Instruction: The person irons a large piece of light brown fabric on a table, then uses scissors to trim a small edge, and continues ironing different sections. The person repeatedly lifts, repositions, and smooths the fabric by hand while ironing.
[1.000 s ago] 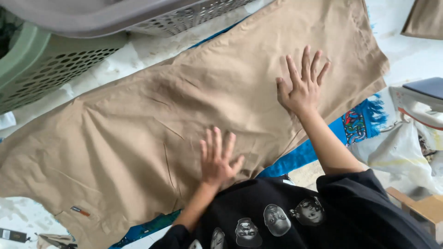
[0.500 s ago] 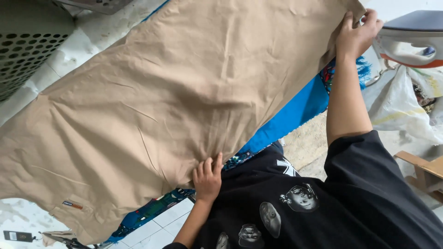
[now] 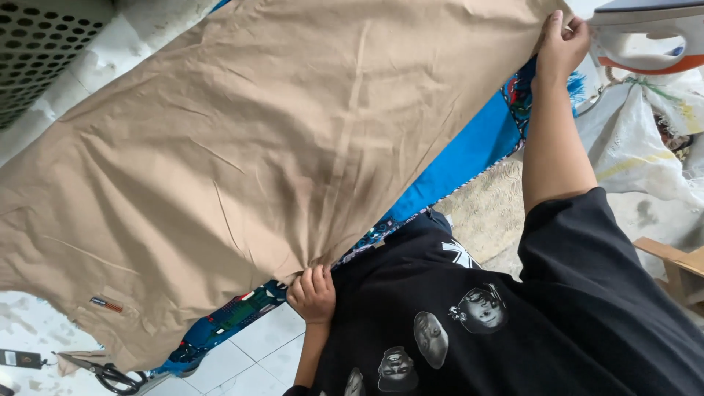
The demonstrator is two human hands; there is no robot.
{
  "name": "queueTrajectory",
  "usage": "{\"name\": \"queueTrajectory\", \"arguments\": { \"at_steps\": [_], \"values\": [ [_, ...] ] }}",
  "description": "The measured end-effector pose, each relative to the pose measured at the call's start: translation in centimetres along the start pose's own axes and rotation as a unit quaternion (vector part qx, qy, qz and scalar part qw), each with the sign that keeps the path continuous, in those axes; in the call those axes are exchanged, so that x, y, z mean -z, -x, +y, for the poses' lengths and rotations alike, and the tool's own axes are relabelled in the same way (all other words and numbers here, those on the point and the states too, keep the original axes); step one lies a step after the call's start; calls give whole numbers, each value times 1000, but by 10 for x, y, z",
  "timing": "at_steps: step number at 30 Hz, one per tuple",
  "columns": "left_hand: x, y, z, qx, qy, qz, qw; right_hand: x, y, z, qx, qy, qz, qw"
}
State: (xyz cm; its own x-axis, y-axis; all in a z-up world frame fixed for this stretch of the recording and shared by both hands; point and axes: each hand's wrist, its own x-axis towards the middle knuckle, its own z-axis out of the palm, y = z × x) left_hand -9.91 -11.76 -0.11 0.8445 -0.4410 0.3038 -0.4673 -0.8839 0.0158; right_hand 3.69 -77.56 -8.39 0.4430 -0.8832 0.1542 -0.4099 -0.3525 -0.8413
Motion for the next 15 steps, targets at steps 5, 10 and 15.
{"name": "queueTrajectory", "arguments": {
  "at_steps": [5,10,15],
  "values": [
    [11,12,3,44,-33,-17,998,2,-4,29,-63,-28,33,997],
    [8,27,1,57,40,7,998,-5,-10,42,-7,48,59,997],
    [9,31,-10,13,30,17,999,-11,4,13,-51,17,119,991]
  ]
}}
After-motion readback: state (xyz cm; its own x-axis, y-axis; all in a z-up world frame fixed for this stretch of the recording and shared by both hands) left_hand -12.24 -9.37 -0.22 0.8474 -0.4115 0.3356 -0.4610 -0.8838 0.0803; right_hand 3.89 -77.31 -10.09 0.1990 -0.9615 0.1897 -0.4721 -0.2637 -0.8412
